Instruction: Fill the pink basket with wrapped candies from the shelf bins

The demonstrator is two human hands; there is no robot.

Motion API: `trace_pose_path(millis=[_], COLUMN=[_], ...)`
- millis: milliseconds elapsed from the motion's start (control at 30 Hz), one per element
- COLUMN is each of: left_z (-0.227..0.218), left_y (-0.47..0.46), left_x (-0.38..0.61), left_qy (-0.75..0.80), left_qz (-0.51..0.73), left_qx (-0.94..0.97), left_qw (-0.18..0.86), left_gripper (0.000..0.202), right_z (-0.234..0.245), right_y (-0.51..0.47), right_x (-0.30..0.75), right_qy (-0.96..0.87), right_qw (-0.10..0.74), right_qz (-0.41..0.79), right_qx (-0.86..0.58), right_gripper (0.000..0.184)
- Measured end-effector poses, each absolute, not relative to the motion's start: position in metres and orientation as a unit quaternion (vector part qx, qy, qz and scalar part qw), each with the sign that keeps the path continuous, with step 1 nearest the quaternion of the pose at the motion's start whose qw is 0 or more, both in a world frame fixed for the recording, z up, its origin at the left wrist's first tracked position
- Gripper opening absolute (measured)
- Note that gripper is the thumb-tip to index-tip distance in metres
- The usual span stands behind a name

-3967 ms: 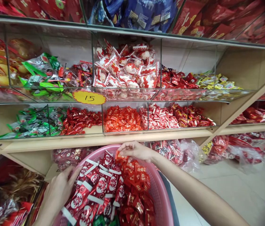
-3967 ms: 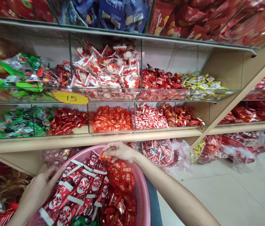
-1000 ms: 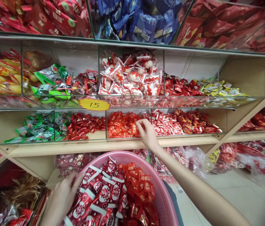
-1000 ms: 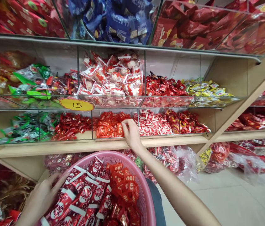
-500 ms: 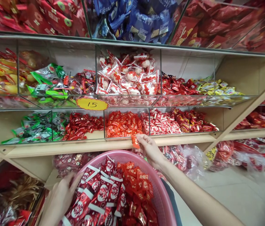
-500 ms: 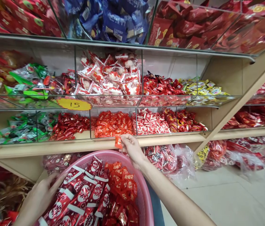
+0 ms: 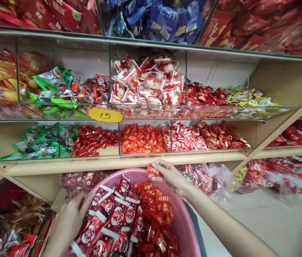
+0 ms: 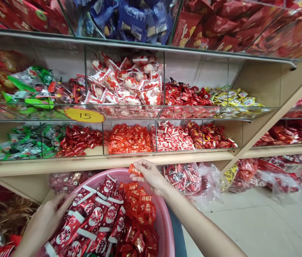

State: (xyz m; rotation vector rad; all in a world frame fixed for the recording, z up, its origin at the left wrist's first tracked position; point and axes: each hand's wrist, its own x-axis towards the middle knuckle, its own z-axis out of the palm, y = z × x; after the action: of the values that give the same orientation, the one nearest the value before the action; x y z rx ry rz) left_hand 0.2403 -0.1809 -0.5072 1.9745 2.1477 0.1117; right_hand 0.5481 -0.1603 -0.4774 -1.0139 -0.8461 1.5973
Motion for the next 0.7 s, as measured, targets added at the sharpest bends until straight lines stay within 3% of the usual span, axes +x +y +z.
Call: trace_pose_path(millis=[100,267,467,700], left_z=[-0.507,-0.507,-0.505,-0.506], left_y=[-0.181,-0.181,-0.181,-0.181], left_x=[0.24,0.241,0.242,0.24], left_qy=[0.731,0.731,0.735,0.735], left_qz=[0.039,0.036,0.04,0.037], left_qx=[0.673,0.672,0.666,0.665], left_qw=[0.111,0.113,0.123,0.127], left_gripper=[0.04,0.041,0.039,0.038], right_z=[-0.478,-0.484,-0.508,-0.517], right_y=[-0.165,-0.168,-0.159,-0.159], right_x=[0.547,0.547,0.55,0.541], right_qy=[-0.348,-0.429,-0.636,-0.75], right_qw=[0.49,0.455,0.4,0.281], right_qz=[0.687,0.664,0.45,0.254], right_qx=[-0.41,-0.41,-0.483,-0.542], right_gripper=[0.023,0.042,0.029,0.023])
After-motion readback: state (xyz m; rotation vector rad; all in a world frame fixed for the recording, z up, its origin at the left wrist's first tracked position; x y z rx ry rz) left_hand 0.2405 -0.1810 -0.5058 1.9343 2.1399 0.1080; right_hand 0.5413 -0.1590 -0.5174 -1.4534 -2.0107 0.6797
